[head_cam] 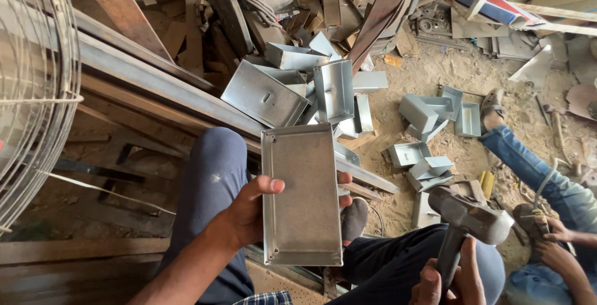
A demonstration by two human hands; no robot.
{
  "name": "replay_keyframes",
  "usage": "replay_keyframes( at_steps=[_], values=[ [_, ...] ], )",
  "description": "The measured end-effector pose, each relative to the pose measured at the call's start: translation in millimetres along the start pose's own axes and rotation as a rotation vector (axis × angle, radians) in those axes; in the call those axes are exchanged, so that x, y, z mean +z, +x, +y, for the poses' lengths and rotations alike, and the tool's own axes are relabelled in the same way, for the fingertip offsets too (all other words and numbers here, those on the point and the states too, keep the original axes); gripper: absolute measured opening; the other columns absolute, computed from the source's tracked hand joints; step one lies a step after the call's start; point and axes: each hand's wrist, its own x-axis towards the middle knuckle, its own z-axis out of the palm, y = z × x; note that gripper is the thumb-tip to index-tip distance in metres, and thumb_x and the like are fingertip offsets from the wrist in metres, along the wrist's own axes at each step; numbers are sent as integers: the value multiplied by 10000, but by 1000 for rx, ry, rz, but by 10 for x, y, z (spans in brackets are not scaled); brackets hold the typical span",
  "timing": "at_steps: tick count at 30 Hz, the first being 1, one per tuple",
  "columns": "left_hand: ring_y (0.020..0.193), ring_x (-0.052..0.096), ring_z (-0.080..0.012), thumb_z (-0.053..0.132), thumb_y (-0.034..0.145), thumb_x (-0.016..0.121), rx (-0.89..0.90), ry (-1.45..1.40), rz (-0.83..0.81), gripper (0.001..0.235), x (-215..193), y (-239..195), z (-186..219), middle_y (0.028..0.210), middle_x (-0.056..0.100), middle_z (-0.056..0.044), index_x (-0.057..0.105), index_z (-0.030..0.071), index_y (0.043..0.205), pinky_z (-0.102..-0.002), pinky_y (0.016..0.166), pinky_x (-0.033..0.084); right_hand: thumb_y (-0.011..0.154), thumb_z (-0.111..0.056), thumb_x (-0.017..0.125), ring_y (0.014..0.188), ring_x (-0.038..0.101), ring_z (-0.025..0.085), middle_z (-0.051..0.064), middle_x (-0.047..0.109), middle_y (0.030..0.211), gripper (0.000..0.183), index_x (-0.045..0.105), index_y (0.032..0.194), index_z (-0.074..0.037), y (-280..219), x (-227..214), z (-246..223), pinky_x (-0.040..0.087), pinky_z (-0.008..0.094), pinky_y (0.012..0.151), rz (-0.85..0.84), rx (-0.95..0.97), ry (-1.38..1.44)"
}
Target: The person positions rectangular metal boxes against a heavy metal base and strikes the edges with a hammer. They pick up various boxes from a pile on the ground and set them aside after hammering them.
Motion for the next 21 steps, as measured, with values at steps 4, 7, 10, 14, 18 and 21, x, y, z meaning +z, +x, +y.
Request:
replay_keyframes(
  at_steps=[4,7,10,14,18,21],
  values=[
    [1302,551,-433,432,746,778,25,-28,-12,1058,24,2,2,1387,515,-245,302,4,1588,-682,1014,519,955,-218,656,516,539,95,109,638,888,819,325,1688,-59,-24,26,-7,456,252,471,8,-17,11],
    [1322,535,-414,420,728,786,15,-5,1,1056,6,-6,2,1395,522,-222,298,33,1581,-648,1036,523,968,-195,648,502,511,73,98,638,866,784,354,1686,-77,-67,62,-59,414,228,463,6,-13,63],
    [1320,549,-390,415,706,794,-10,77,8,1045,-95,-9,-8,1377,533,-196,311,35,1551,-587,1018,541,948,-159,650,500,529,71,96,655,866,752,385,1648,-79,-87,83,-165,424,227,461,15,30,35],
    [1204,657,-346,334,703,772,101,728,203,952,-334,35,-50,1261,602,-209,368,41,1514,-477,959,624,955,-137,639,521,569,70,101,678,871,702,406,1613,-65,-79,131,-327,473,227,491,9,-1,-32],
    [1065,659,-272,200,688,774,316,1035,241,927,-458,285,-195,1206,624,-169,393,27,1515,-419,848,638,945,-153,629,485,564,83,94,685,823,679,423,1588,-81,-76,142,-541,458,237,456,-7,62,-150],
    [1053,675,-236,173,731,758,488,1148,284,941,-483,379,-292,1273,613,-140,350,61,1572,-385,887,637,948,-153,633,496,565,69,82,701,774,646,460,1565,-71,-81,152,-723,445,218,485,-57,10,-224]
  ],
)
